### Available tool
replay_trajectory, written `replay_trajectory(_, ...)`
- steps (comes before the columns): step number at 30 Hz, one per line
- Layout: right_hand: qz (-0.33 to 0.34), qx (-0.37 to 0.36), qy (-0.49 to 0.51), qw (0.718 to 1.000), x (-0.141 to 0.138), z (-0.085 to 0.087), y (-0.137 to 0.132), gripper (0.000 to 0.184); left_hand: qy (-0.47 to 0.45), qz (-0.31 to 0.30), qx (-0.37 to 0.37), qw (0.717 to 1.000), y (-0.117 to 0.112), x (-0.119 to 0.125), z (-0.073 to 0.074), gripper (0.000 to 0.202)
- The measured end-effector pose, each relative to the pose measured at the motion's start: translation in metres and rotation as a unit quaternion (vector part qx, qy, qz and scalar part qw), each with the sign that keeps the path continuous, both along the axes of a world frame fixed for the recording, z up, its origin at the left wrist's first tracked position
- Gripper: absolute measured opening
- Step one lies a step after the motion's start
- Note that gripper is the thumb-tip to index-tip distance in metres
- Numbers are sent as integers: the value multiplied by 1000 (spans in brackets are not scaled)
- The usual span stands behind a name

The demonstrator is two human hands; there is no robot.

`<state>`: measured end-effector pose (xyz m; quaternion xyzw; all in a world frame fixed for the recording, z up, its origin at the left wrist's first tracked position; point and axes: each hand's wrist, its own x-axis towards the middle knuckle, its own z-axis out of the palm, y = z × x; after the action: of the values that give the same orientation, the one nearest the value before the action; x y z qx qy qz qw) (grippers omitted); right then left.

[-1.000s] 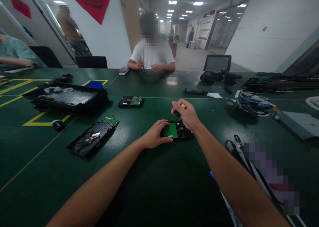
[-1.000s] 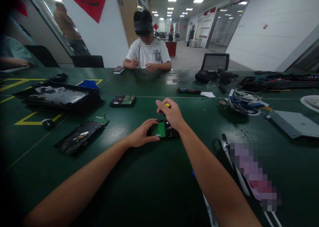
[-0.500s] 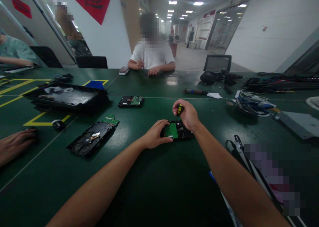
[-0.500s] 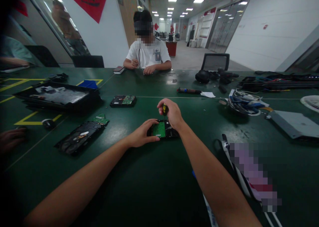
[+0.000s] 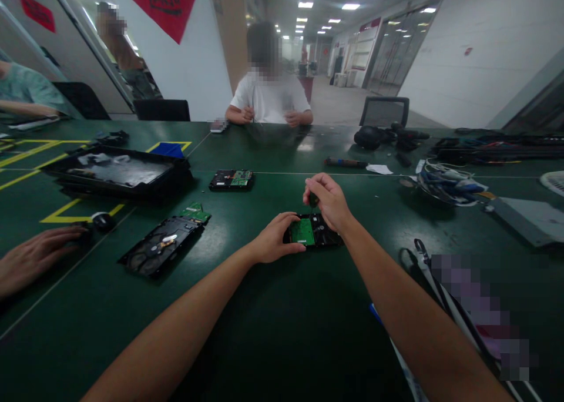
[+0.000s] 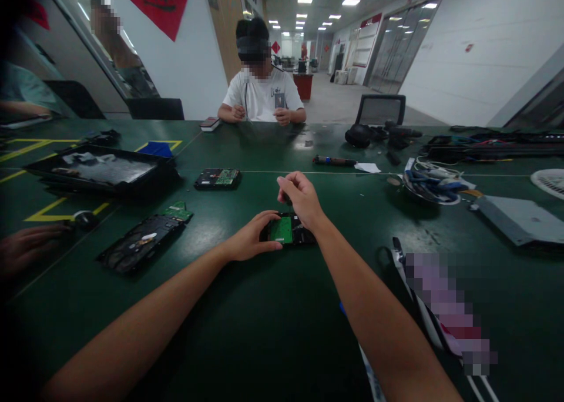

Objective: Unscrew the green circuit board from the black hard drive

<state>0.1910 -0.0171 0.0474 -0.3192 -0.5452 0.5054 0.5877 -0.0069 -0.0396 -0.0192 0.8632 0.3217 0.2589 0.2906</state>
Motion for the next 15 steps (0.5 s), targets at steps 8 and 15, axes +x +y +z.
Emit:
replay_trajectory(8,-9,-27,8,1000,1,1,2,37,7,-1,-1,1000,0,-1,1,78)
replay_trajectory(15,-20,-7,20,1000,3,-2,5,34,5,0,-4,1000,0,-1,1,77)
